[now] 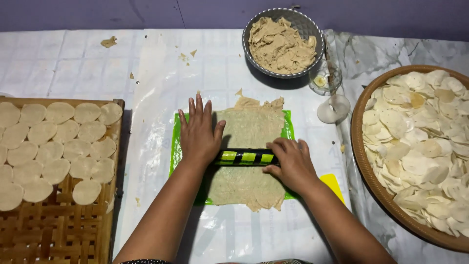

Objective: Rolling and shaping dough to prepare small snacks on a table.

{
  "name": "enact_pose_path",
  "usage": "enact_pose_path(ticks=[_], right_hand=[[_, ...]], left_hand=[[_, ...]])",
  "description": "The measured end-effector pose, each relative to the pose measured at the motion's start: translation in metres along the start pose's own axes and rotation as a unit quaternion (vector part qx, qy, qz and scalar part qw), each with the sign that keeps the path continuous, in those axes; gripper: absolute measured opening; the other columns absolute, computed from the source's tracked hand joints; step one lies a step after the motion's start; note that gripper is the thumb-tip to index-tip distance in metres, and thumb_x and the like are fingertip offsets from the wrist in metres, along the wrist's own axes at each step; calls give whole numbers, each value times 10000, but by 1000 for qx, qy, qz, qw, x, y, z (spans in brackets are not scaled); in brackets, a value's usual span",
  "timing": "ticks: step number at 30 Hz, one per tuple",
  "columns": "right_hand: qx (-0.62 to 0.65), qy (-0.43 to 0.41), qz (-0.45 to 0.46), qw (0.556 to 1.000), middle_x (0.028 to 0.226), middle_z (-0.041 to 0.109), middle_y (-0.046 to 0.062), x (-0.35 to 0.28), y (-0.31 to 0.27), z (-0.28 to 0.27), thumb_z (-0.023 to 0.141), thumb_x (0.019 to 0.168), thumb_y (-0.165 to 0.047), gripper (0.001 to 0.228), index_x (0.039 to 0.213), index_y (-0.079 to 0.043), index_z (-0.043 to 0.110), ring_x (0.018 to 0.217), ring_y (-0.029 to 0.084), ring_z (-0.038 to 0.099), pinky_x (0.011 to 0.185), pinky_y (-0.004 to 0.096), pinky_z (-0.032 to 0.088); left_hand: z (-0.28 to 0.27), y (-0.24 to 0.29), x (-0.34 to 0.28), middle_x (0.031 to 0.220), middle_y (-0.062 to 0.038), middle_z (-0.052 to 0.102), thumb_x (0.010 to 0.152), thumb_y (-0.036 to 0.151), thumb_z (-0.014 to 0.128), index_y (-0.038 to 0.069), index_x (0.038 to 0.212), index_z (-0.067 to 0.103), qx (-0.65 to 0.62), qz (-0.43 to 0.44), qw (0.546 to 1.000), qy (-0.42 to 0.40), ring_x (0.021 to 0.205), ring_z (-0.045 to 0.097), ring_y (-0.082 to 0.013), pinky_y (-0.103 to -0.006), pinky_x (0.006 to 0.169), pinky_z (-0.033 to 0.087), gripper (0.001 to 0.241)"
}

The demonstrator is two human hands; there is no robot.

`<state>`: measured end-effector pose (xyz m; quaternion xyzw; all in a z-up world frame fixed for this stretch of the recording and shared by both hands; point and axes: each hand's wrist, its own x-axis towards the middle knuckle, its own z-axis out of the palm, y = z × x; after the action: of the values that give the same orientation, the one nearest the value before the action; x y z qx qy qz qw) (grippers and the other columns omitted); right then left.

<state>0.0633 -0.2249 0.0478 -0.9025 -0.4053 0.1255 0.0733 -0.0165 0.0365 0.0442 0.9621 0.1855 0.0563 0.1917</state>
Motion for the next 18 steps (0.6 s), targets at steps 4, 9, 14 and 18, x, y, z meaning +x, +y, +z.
enact_pose_path(ticks=[4,9,14,18], right_hand=[[79,60,67,993,1555,427,177,36,2,-17,467,1065,-425,509,1474,-126,508,1493,362,350,1186,736,97],[42,-35,145,988,1731,76,181,42,-7,-2,195,1090,-566,667,1641,-193,252,1608,323,8,1218,677,-62],[3,-75,127,989,1729,87,201,-11,-34,-4,152,1095,-506,645,1635,-176,273,1608,317,52,1239,619,-21],[-17,-36,106,994,1707,157,236,-46,-35,19,199,1110,-477,626,1621,-132,303,1590,345,138,1240,600,61]], left_hand=[[12,7,3,1720,-210,101,1061,616,245,75,1621,270,21,-32,999,-16,1599,28,-342,-580,1253,-64,779],[15,14,-20,1740,-140,-13,1021,609,255,159,1639,194,74,-60,985,-142,1604,-52,-306,-593,1256,-109,767],[11,22,-75,1735,-96,118,1013,468,249,232,1623,275,89,-27,984,-155,1601,45,-302,-600,1256,-32,655],[10,23,-115,1717,-119,190,1049,435,219,192,1610,325,79,9,989,-123,1588,121,-322,-601,1244,2,620]])
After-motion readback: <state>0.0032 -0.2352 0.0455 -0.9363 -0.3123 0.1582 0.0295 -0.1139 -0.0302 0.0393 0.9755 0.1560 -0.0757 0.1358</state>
